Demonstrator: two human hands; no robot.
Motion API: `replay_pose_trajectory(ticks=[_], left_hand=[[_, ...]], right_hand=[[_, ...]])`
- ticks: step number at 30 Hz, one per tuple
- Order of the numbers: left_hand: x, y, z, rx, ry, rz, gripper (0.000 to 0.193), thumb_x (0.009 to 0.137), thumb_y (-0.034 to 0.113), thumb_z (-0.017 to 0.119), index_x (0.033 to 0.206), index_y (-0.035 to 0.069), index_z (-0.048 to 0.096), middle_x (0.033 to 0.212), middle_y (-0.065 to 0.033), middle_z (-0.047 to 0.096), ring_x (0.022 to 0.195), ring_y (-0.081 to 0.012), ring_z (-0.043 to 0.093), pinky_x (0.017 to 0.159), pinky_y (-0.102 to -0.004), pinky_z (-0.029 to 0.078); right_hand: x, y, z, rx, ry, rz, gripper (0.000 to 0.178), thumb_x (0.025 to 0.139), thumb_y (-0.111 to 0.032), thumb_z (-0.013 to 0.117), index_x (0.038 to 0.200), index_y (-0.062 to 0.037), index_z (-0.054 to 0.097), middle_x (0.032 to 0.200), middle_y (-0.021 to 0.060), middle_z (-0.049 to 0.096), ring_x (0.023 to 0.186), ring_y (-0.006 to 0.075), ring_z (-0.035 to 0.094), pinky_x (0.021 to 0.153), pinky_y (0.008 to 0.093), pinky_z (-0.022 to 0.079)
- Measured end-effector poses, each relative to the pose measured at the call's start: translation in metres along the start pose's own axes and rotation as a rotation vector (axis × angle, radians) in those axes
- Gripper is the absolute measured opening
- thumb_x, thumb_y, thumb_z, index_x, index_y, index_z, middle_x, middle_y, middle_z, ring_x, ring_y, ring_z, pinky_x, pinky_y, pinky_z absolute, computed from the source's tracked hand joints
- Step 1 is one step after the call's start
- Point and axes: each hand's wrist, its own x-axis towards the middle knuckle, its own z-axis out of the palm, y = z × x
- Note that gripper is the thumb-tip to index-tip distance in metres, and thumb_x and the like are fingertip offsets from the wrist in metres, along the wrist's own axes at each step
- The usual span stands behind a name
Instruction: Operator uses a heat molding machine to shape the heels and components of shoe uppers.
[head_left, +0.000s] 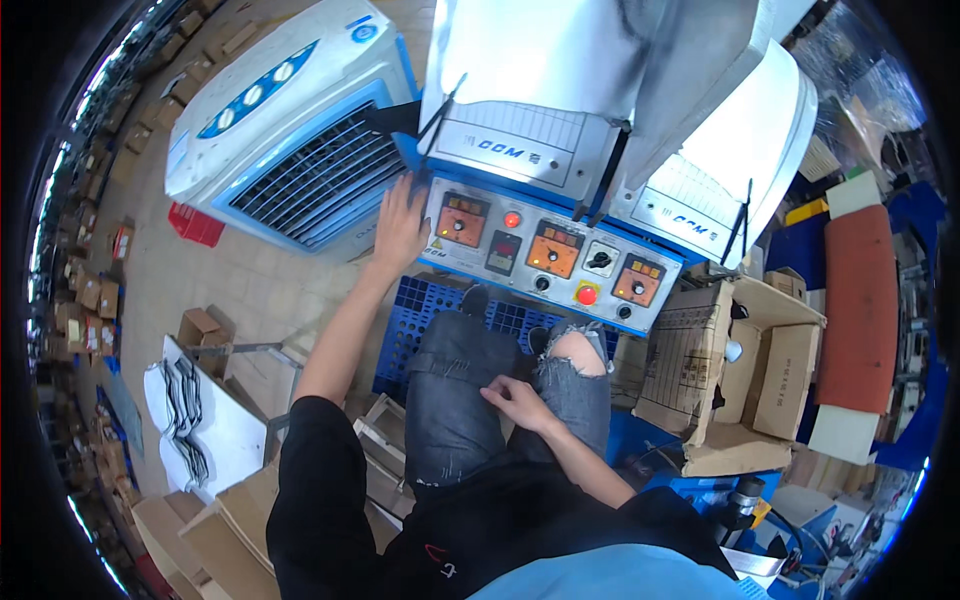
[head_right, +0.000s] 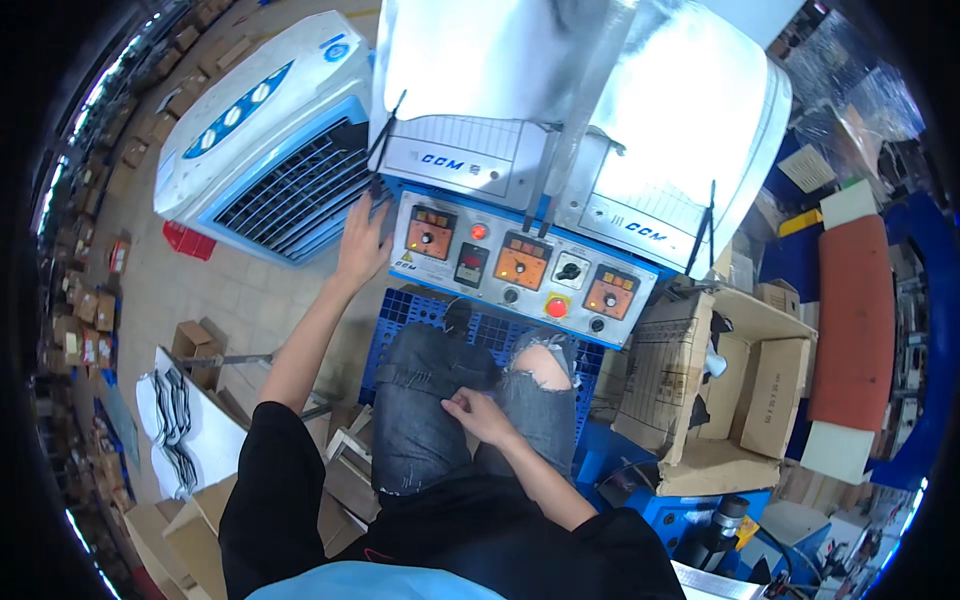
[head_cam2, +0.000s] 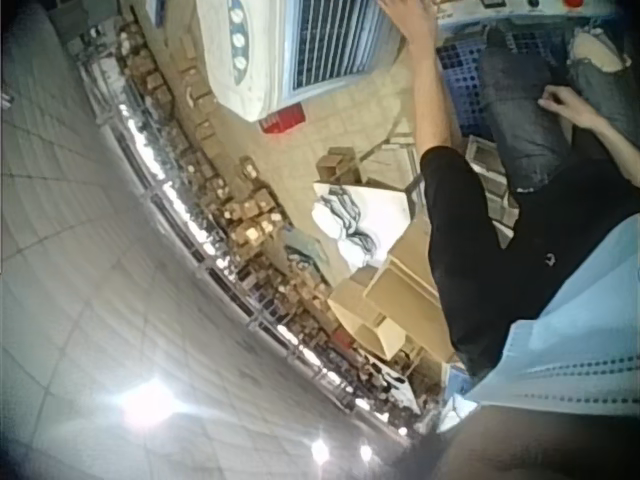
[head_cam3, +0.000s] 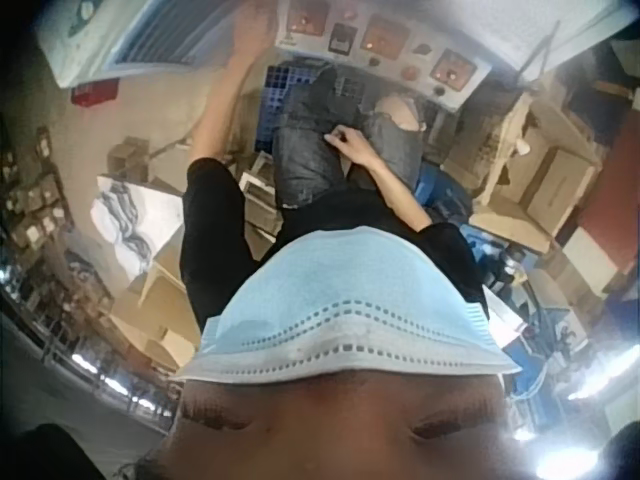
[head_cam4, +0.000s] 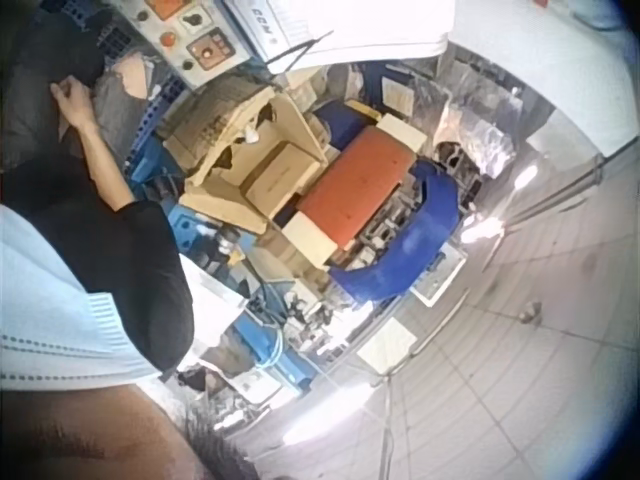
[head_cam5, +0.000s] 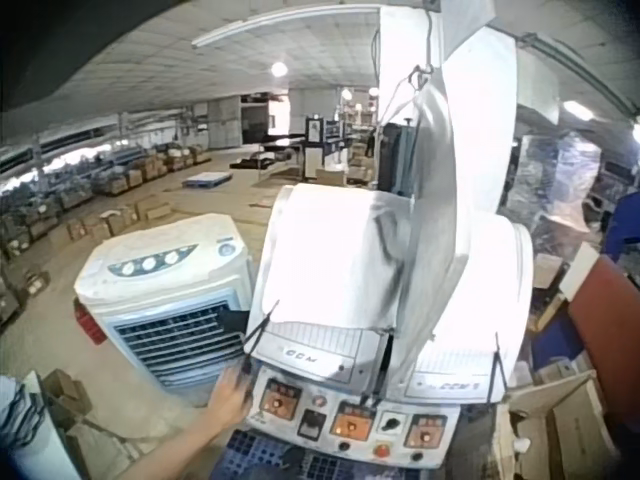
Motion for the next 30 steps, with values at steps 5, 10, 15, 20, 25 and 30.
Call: replay_pose_trajectory(ticks=[5,10,15,20,25,30], left_hand=[[0.018,-0.057,-0.015,-0.049,0.078,-0.281,0.05,0.075,0.009,0.063,0.123,0.003,0.049,0.132,-0.0226,0.041,0.12,-0.0388,0.044,0.099,-0.0428,0.039],[0.071,-0.112,-0.029,-0.163,0.061,-0.604,0.045,0.077,0.01,0.061,0.121,0.006,0.052,0.117,-0.0195,0.054,0.11,-0.0358,0.054,0.092,-0.0417,0.045],[0.108,-0.145,-0.017,-0.622,0.137,-0.747,0.048,0.079,0.013,0.06,0.125,0.002,0.052,0.109,-0.0214,0.063,0.094,-0.0288,0.064,0.088,-0.0363,0.047],[0.146,-0.143,-0.012,-0.399,0.167,-0.981,0.044,0.087,0.033,0.055,0.118,0.003,0.059,0.091,-0.0158,0.068,0.078,-0.0237,0.068,0.074,-0.0328,0.052],[0.158,-0.13,-0.01,-0.716,0.05,-1.063,0.038,0.083,0.032,0.063,0.107,0.001,0.065,0.084,-0.0174,0.067,0.061,-0.0194,0.067,0.048,-0.0295,0.054],[0.155,-0.162,0.005,-0.874,0.101,-1.074,0.025,0.079,0.014,0.068,0.098,-0.001,0.067,0.091,-0.0169,0.067,0.07,-0.0198,0.068,0.051,-0.0306,0.056]], right_hand=[[-0.005,-0.004,0.003,-0.003,0.032,-0.034,0.04,0.088,-0.038,0.06,0.089,0.0023,0.061,0.075,0.0137,0.062,0.071,0.0222,0.06,0.066,0.034,0.047],[0.0,0.005,0.005,0.02,0.018,-0.003,0.04,0.087,-0.038,0.061,0.088,0.0027,0.061,0.076,0.0133,0.063,0.07,0.0209,0.06,0.066,0.0332,0.047],[0.007,0.003,0.009,0.038,0.009,0.053,0.038,0.087,-0.036,0.062,0.086,0.002,0.062,0.073,0.0113,0.063,0.067,0.0173,0.059,0.064,0.0308,0.047],[0.013,0.0,0.008,0.06,0.023,0.047,0.036,0.088,-0.033,0.062,0.083,0.002,0.062,0.069,0.0107,0.062,0.066,0.0174,0.059,0.063,0.0302,0.046],[0.014,-0.009,0.006,0.011,0.011,0.069,0.036,0.088,-0.033,0.061,0.081,0.0018,0.061,0.071,0.012,0.063,0.067,0.02,0.06,0.065,0.0321,0.047],[0.015,-0.015,0.007,-0.02,-0.016,0.08,0.038,0.089,-0.035,0.06,0.082,0.0015,0.061,0.073,0.0124,0.063,0.07,0.0209,0.061,0.068,0.0329,0.047]])
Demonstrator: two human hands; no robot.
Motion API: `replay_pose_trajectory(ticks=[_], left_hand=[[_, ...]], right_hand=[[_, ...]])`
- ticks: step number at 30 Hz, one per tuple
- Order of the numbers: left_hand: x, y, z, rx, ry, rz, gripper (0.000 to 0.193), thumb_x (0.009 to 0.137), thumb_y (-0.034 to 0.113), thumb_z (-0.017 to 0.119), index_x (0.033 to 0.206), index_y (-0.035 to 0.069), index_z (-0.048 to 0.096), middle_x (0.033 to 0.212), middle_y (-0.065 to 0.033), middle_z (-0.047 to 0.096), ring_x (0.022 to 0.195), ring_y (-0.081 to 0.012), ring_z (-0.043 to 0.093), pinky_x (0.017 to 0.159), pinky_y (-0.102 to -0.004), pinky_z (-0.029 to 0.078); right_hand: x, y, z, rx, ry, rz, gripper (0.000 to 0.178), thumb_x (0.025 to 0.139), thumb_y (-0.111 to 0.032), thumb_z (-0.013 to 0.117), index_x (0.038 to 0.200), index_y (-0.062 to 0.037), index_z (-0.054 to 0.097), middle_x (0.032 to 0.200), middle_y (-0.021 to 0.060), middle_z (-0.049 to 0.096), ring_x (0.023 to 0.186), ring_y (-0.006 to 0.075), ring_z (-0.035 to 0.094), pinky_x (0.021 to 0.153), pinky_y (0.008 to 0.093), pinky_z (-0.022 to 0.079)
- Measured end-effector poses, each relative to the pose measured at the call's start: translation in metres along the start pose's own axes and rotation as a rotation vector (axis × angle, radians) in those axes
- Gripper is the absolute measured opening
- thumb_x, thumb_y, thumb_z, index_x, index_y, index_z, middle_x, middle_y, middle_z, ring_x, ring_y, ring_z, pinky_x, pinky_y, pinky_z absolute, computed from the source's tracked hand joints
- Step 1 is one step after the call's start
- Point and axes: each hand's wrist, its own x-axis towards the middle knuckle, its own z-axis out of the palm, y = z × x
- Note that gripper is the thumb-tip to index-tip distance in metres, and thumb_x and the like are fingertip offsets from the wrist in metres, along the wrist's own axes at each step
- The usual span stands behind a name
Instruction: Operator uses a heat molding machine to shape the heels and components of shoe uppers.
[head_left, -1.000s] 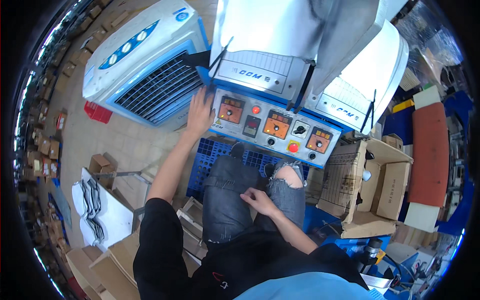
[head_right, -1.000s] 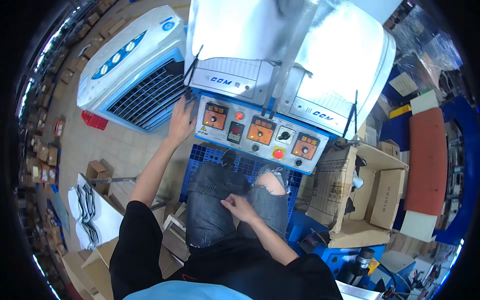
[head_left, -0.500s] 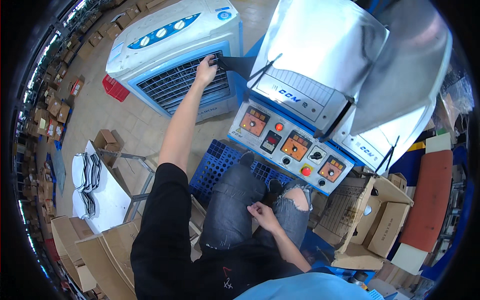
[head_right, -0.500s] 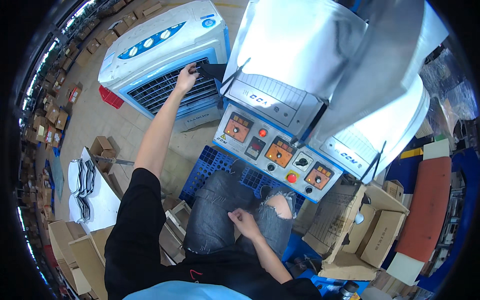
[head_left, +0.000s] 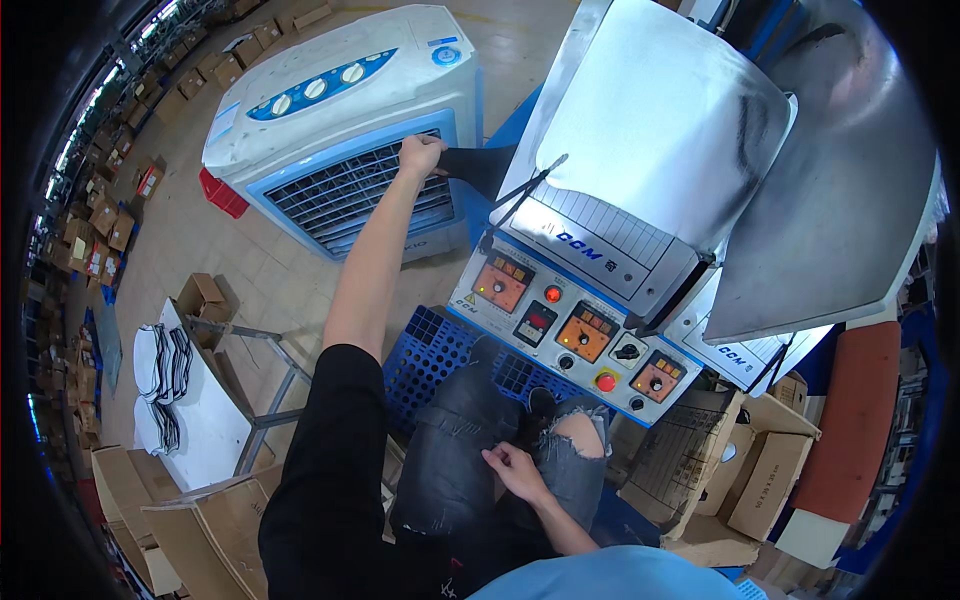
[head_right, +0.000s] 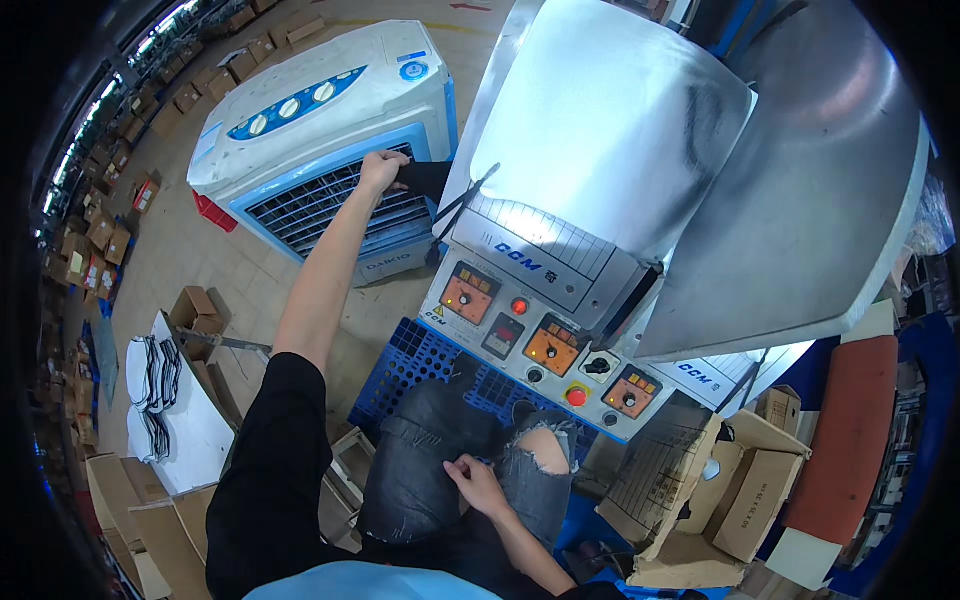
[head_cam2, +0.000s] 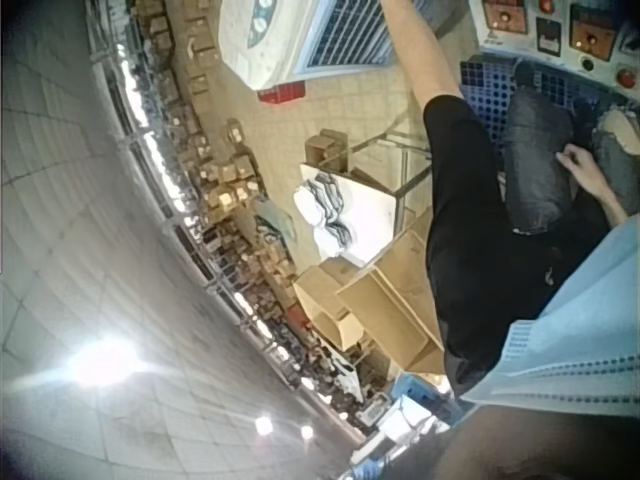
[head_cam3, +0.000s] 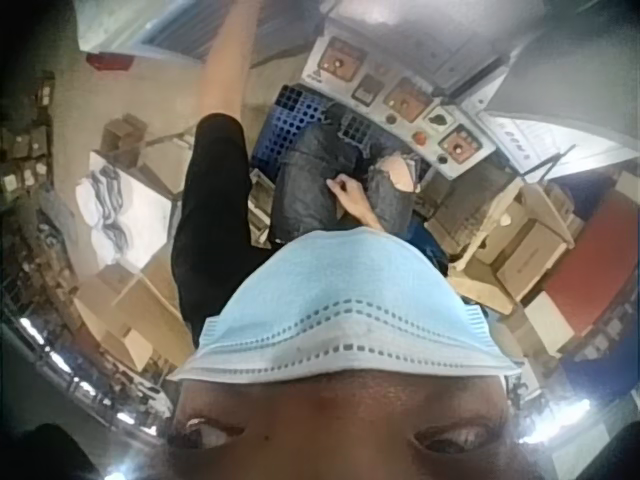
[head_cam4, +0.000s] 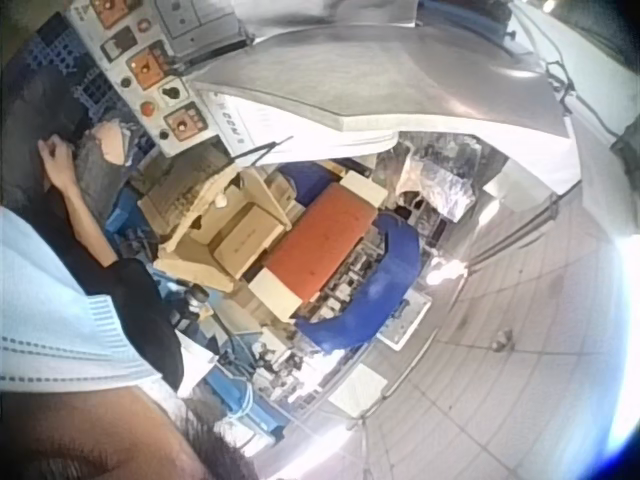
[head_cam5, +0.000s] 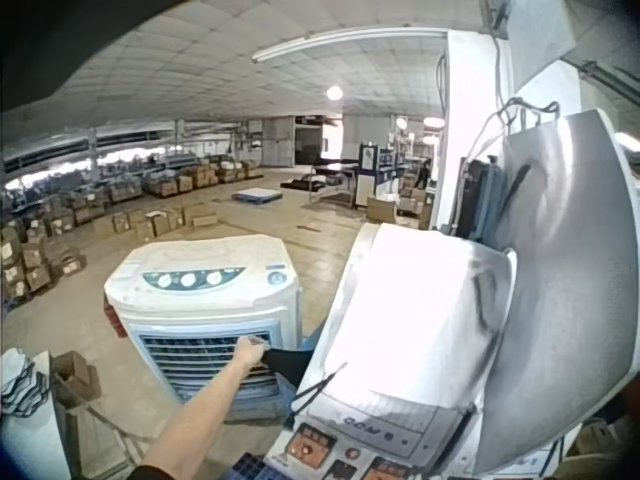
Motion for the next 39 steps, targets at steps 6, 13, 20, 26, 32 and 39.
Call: replay_pose_trajectory(ticks=[6,13,20,26,32,39], left_hand=[[-0.005,0.006,0.006,-0.172,-0.074,0.1,0.038,0.078,0.008,0.066,0.112,-0.007,0.056,0.097,-0.02,0.064,0.081,-0.0281,0.067,0.063,-0.0347,0.058],[-0.066,-0.061,-0.059,-0.045,0.01,0.116,0.046,0.086,0.043,0.06,0.113,0.005,0.056,0.084,-0.009,0.063,0.062,-0.0126,0.058,0.049,-0.0225,0.047],[-0.219,-0.328,-0.106,0.345,-0.554,-0.393,0.031,0.093,0.03,0.052,0.11,0.004,0.056,0.09,-0.0059,0.058,0.081,-0.0167,0.057,0.072,-0.0323,0.049],[-0.282,-0.383,-0.131,0.22,-0.527,-0.166,0.04,0.091,0.03,0.054,0.12,0.003,0.051,0.102,-0.009,0.058,0.097,-0.0191,0.057,0.087,-0.0325,0.046],[-0.308,-0.348,-0.1,0.338,-0.57,-0.169,0.036,0.091,0.029,0.053,0.116,0.003,0.051,0.1,-0.0091,0.059,0.095,-0.0186,0.057,0.085,-0.0319,0.046],[-0.318,-0.336,-0.093,0.453,-0.546,-0.155,0.033,0.091,0.028,0.053,0.112,0.003,0.052,0.098,-0.0091,0.06,0.094,-0.018,0.058,0.082,-0.0311,0.046]], right_hand=[[-0.002,0.001,0.001,0.014,0.048,-0.015,0.041,0.089,-0.039,0.058,0.083,0.0011,0.06,0.073,0.0124,0.063,0.07,0.0217,0.061,0.068,0.0333,0.048],[-0.005,0.009,0.004,-0.006,0.061,-0.053,0.04,0.088,-0.04,0.058,0.082,-0.0005,0.06,0.074,0.0143,0.063,0.073,0.0278,0.063,0.067,0.038,0.047],[-0.016,0.024,-0.006,-0.027,0.257,-0.295,0.031,0.089,-0.033,0.058,0.08,-0.0024,0.057,0.076,0.0126,0.059,0.072,0.0302,0.061,0.067,0.0408,0.047],[-0.081,-0.015,-0.122,0.115,0.784,-0.493,0.02,0.084,-0.022,0.061,0.079,-0.0029,0.057,0.072,0.0123,0.056,0.067,0.0294,0.058,0.061,0.0395,0.045],[-0.141,0.068,-0.234,-0.104,1.302,-0.302,0.014,0.082,-0.013,0.062,0.084,-0.0002,0.06,0.074,0.0116,0.056,0.065,0.0224,0.059,0.06,0.0335,0.047],[-0.158,0.13,-0.308,-0.274,1.272,-0.165,0.019,0.084,-0.019,0.061,0.087,-0.0015,0.058,0.079,0.012,0.055,0.073,0.0272,0.059,0.066,0.0356,0.047]])
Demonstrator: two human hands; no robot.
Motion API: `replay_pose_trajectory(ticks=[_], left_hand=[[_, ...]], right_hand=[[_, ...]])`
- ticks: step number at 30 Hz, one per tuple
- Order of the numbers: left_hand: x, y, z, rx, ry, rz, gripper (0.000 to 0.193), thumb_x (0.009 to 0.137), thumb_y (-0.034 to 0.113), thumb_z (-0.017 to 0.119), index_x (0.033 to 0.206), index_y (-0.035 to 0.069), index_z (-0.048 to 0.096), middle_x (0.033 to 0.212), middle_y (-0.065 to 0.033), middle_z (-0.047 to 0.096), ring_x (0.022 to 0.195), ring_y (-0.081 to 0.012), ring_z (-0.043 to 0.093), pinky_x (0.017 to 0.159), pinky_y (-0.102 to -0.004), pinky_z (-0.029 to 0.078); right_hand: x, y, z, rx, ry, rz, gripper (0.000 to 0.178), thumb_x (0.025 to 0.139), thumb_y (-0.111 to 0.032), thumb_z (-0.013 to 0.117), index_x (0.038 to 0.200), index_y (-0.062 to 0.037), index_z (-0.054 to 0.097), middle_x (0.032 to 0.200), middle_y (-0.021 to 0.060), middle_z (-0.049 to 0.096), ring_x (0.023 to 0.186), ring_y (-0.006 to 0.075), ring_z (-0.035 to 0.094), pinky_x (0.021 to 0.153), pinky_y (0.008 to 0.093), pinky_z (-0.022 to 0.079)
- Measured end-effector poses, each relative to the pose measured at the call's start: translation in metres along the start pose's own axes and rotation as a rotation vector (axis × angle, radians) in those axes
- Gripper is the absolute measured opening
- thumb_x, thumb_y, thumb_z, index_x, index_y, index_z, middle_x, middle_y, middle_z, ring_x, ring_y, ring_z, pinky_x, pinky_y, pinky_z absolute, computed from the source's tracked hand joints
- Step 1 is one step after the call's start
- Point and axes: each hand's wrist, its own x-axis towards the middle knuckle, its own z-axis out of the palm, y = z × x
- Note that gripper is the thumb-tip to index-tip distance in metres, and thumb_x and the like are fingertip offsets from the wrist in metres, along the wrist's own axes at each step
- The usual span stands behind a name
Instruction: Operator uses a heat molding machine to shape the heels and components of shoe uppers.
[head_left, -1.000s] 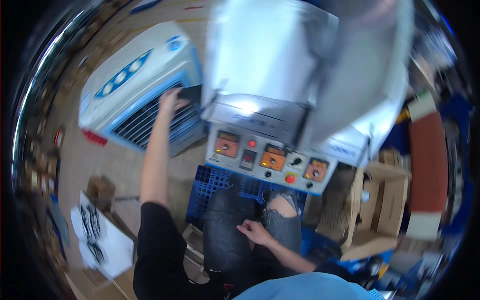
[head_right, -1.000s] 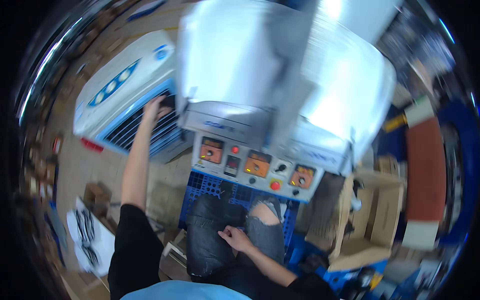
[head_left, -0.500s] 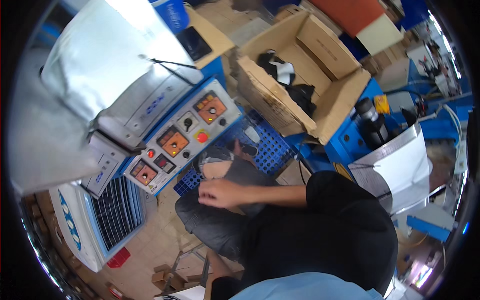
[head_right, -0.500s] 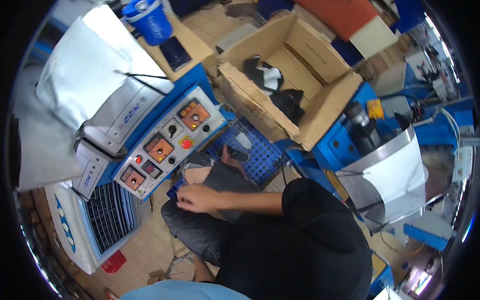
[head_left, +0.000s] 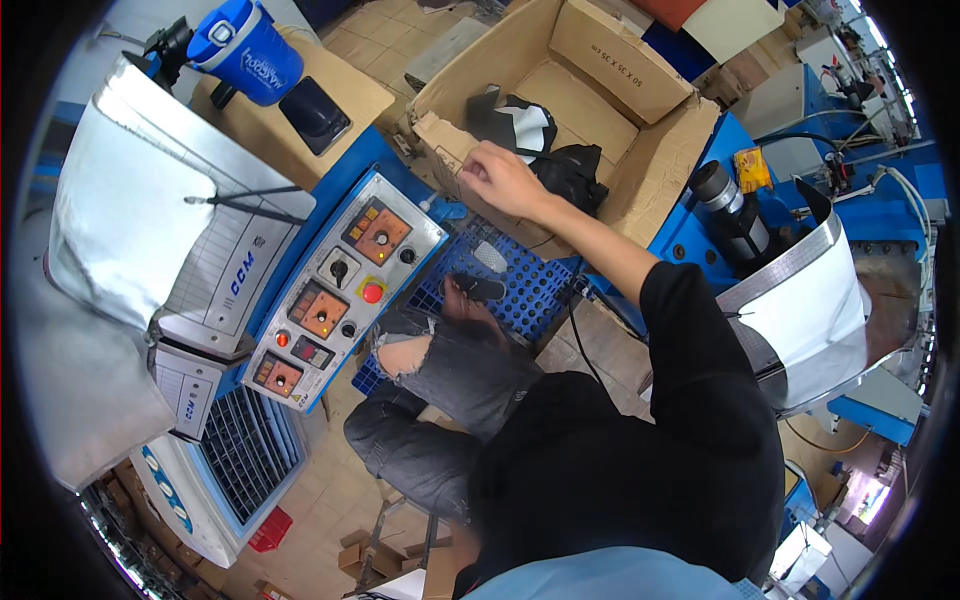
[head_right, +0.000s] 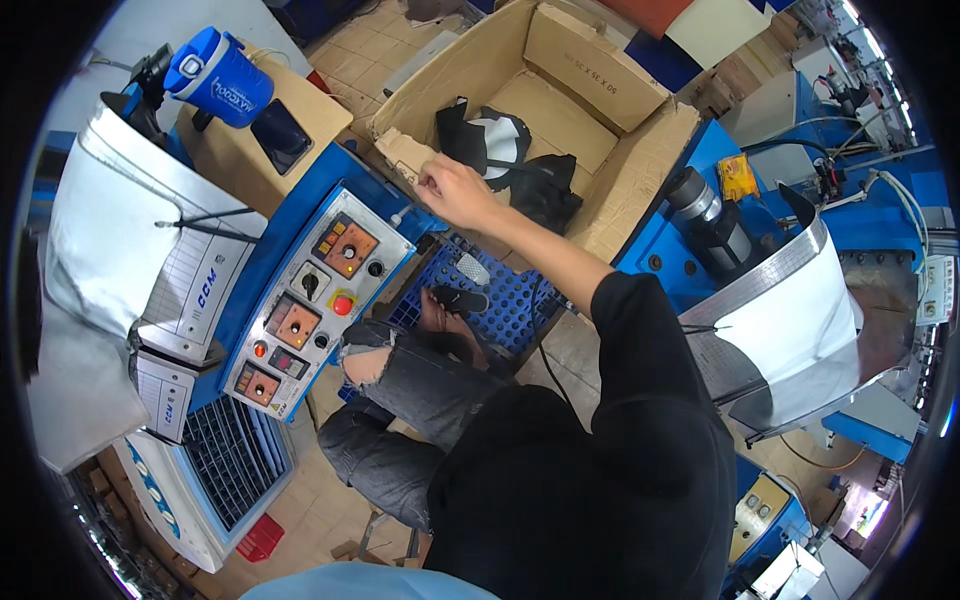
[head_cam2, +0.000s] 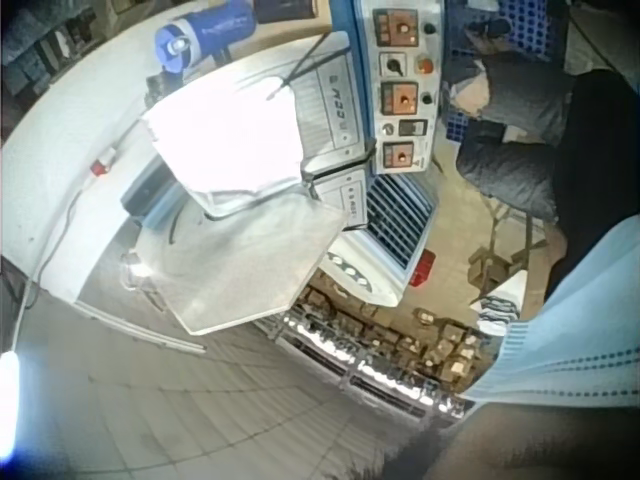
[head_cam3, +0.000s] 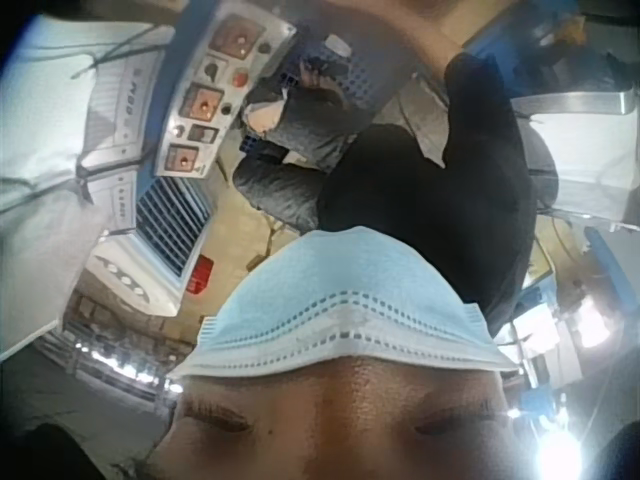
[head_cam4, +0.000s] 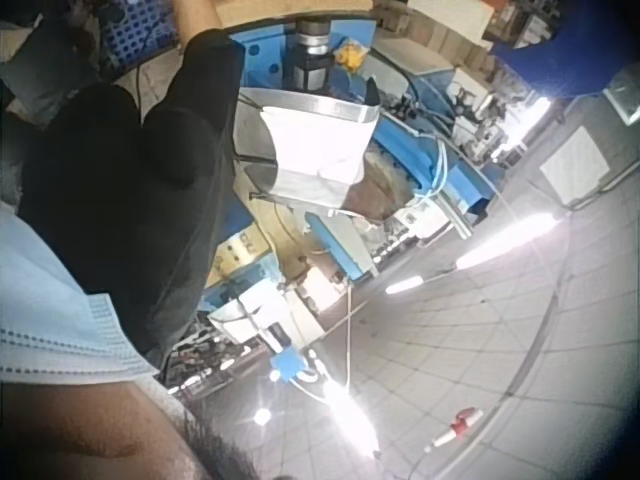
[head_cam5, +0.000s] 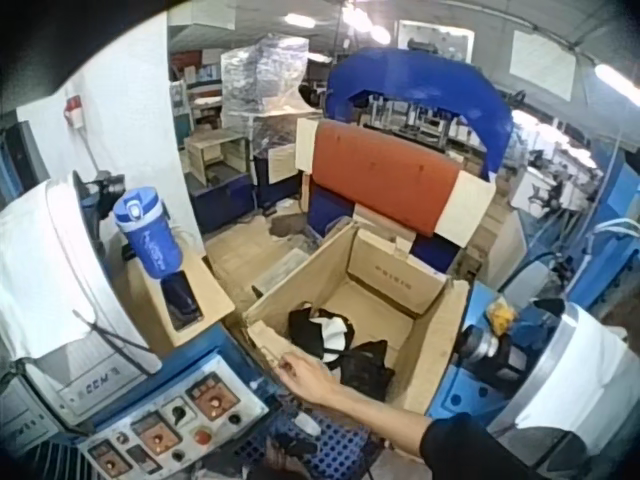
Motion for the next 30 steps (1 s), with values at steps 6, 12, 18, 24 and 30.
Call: replay_pose_trajectory(ticks=[6,12,18,24,30], left_hand=[[-0.002,0.019,0.014,0.109,-0.013,-0.031,0.03,0.091,0.027,0.053,0.108,0.002,0.053,0.097,-0.0092,0.06,0.092,-0.0175,0.058,0.08,-0.0305,0.046],[-0.017,0.016,0.016,0.175,0.035,-0.076,0.027,0.091,0.026,0.053,0.104,0.002,0.054,0.095,-0.0092,0.061,0.09,-0.017,0.058,0.078,-0.0299,0.046],[-0.028,0.014,0.029,0.222,0.045,-0.114,0.025,0.091,0.025,0.053,0.1,0.002,0.054,0.093,-0.0093,0.061,0.089,-0.0165,0.058,0.076,-0.0293,0.046],[-0.047,-0.009,0.022,0.254,0.08,-0.141,0.023,0.091,0.024,0.053,0.096,0.002,0.055,0.092,-0.0093,0.062,0.087,-0.016,0.059,0.075,-0.0287,0.046],[-0.053,-0.005,0.022,0.265,0.118,-0.122,0.022,0.092,0.023,0.052,0.092,0.001,0.056,0.09,-0.0094,0.062,0.086,-0.0155,0.059,0.073,-0.0281,0.046]], right_hand=[[0.05,0.101,0.003,-0.223,-0.064,0.245,0.032,0.083,-0.029,0.059,0.1,-0.0023,0.056,0.098,0.0185,0.057,0.091,0.0358,0.059,0.081,0.0433,0.047],[0.076,0.166,0.001,-0.381,-0.049,0.645,0.043,0.082,-0.028,0.058,0.117,-0.0032,0.054,0.122,0.0263,0.048,0.112,0.0431,0.052,0.094,0.0446,0.045],[0.062,0.251,0.002,-0.341,-0.017,0.777,0.034,0.081,-0.022,0.054,0.107,-0.0025,0.064,0.112,0.0242,0.06,0.105,0.033,0.059,0.09,0.0408,0.046],[0.072,0.24,-0.011,-0.196,-0.154,0.849,0.037,0.082,-0.015,0.049,0.112,0.0011,0.061,0.119,0.0231,0.057,0.113,0.0363,0.054,0.096,0.0403,0.044],[0.083,0.154,-0.054,-0.508,-0.046,0.653,0.031,0.079,-0.024,0.057,0.097,-0.002,0.068,0.105,0.0244,0.063,0.099,0.0376,0.061,0.087,0.0429,0.049]])
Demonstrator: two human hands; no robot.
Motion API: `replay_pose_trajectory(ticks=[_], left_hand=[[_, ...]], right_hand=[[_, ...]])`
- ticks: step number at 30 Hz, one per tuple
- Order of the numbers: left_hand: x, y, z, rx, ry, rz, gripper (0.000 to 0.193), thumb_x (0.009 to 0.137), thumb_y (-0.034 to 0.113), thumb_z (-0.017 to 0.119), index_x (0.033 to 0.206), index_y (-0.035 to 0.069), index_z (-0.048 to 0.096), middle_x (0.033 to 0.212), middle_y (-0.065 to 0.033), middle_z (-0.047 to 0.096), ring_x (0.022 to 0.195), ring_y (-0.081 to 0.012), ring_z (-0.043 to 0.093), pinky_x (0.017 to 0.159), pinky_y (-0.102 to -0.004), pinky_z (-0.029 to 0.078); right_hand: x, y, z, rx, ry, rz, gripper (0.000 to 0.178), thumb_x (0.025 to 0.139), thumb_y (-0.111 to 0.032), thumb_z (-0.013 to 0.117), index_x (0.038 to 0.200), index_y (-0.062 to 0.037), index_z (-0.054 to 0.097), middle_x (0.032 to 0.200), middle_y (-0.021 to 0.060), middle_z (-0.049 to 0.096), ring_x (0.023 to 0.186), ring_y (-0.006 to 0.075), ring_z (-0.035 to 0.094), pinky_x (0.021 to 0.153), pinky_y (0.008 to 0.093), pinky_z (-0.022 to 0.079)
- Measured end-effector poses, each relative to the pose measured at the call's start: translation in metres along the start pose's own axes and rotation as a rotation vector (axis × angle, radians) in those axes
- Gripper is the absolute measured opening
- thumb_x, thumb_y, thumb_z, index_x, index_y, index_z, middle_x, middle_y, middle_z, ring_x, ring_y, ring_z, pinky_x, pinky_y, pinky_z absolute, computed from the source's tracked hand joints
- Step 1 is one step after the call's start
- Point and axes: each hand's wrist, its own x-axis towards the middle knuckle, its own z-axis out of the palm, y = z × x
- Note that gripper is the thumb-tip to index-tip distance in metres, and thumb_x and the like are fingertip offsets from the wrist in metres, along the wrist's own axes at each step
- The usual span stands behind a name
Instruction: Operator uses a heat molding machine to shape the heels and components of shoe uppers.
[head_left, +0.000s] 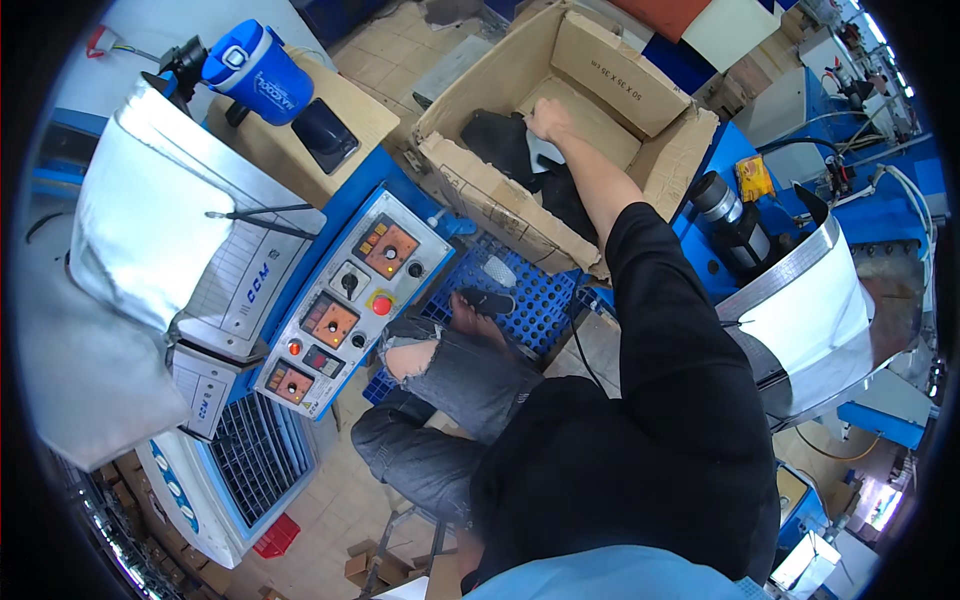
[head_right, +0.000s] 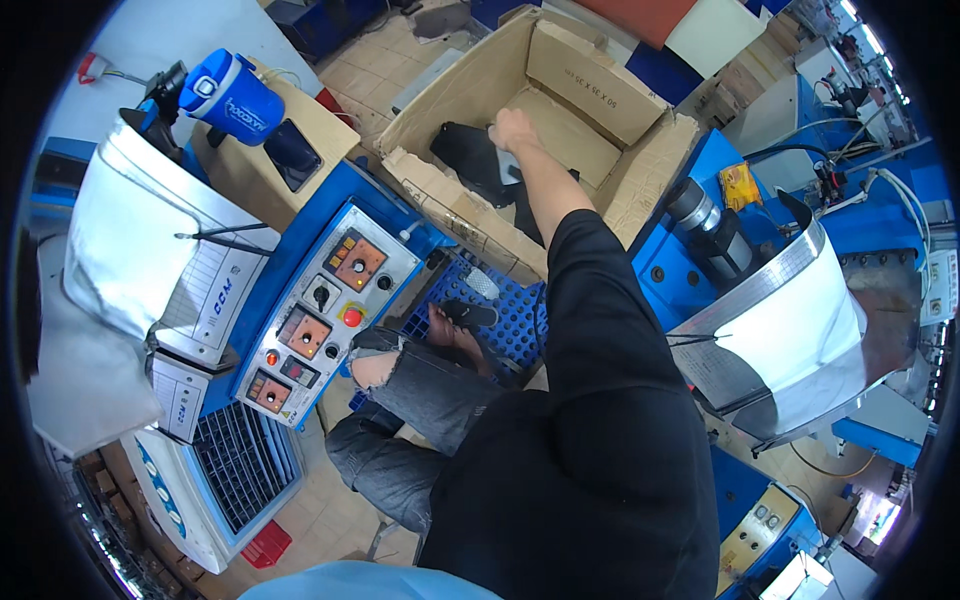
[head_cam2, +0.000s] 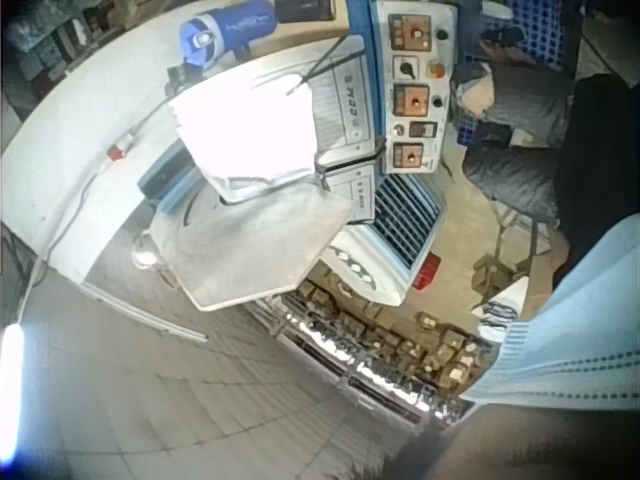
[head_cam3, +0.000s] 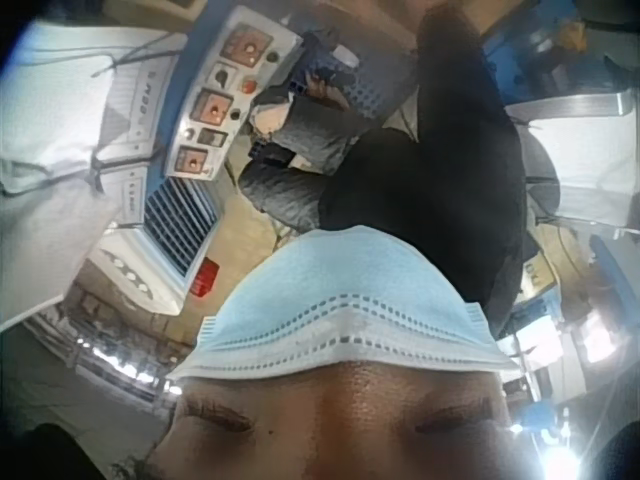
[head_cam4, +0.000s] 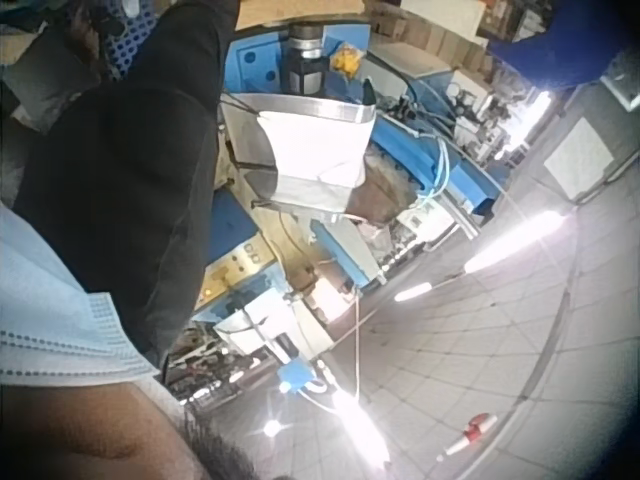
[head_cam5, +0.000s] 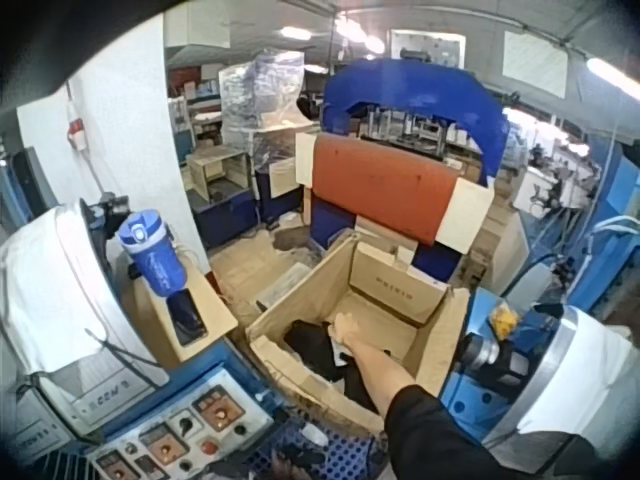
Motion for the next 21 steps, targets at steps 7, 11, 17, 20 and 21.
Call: replay_pose_trajectory(ticks=[7,11,17,20,21], left_hand=[[0.01,-0.023,-0.006,0.002,0.03,0.033,0.022,0.092,0.022,0.052,0.088,0.001,0.057,0.088,-0.0094,0.063,0.084,-0.0149,0.059,0.07,-0.0274,0.046],[0.014,-0.037,-0.012,-0.012,0.058,0.042,0.022,0.092,0.021,0.052,0.085,0.001,0.057,0.087,-0.0095,0.063,0.083,-0.0145,0.06,0.069,-0.027,0.046],[0.007,-0.069,-0.014,-0.036,0.102,0.017,0.023,0.092,0.02,0.052,0.081,0.0,0.058,0.085,-0.0095,0.063,0.081,-0.014,0.06,0.067,-0.0264,0.046],[0.02,0.002,-0.064,-0.419,0.044,0.138,0.026,0.091,0.024,0.052,0.085,-0.001,0.058,0.079,-0.0095,0.062,0.072,-0.0154,0.061,0.061,-0.0268,0.048],[0.026,0.024,-0.075,-0.523,0.026,0.24,0.027,0.091,0.024,0.052,0.086,-0.001,0.058,0.077,-0.0088,0.061,0.07,-0.0157,0.062,0.06,-0.027,0.048]], right_hand=[[-0.029,-0.009,-0.097,-0.226,0.112,-0.162,0.035,0.078,-0.026,0.059,0.099,0.001,0.066,0.105,0.0237,0.063,0.097,0.0371,0.062,0.087,0.0434,0.049],[-0.041,-0.024,-0.149,-0.13,0.18,-0.144,0.036,0.077,-0.028,0.059,0.098,0.0006,0.067,0.109,0.0209,0.063,0.102,0.037,0.06,0.089,0.0434,0.048],[-0.073,-0.085,-0.225,0.169,0.44,-0.562,0.036,0.073,-0.035,0.059,0.076,-0.0002,0.067,0.077,0.0216,0.065,0.079,0.0359,0.064,0.075,0.0431,0.05],[-0.123,-0.146,-0.261,0.274,0.471,-0.833,0.036,0.073,-0.035,0.06,0.077,-0.0005,0.067,0.072,0.0186,0.065,0.07,0.0327,0.063,0.069,0.0396,0.05],[-0.14,-0.16,-0.271,0.327,0.511,-0.926,0.035,0.074,-0.035,0.061,0.079,-0.0004,0.068,0.072,0.0175,0.065,0.068,0.0309,0.063,0.067,0.0373,0.05]])
